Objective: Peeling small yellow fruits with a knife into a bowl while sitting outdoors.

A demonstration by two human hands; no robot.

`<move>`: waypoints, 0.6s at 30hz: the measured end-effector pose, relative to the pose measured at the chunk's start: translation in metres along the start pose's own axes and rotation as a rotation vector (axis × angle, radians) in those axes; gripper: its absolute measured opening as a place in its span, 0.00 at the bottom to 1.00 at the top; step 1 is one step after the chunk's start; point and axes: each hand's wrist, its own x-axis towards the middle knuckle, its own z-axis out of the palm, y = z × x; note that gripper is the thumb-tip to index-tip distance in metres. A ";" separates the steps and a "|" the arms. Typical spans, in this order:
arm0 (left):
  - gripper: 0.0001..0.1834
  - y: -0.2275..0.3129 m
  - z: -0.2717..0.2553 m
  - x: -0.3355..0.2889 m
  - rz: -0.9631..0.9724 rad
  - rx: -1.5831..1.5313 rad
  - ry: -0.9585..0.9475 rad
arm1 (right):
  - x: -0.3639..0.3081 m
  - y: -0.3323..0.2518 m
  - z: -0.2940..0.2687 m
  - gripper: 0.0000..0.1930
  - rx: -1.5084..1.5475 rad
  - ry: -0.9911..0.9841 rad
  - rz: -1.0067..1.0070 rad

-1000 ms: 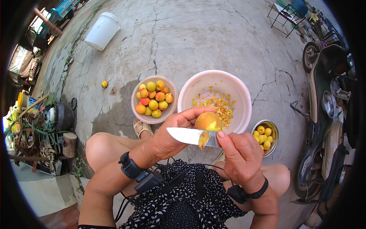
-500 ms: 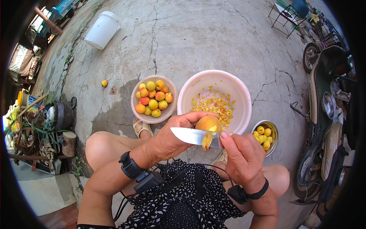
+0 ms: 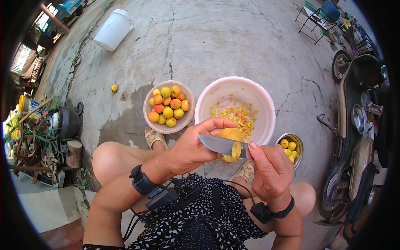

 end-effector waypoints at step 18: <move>0.35 0.002 0.001 -0.004 -0.050 0.157 0.031 | 0.004 0.011 -0.005 0.21 -0.024 -0.093 0.117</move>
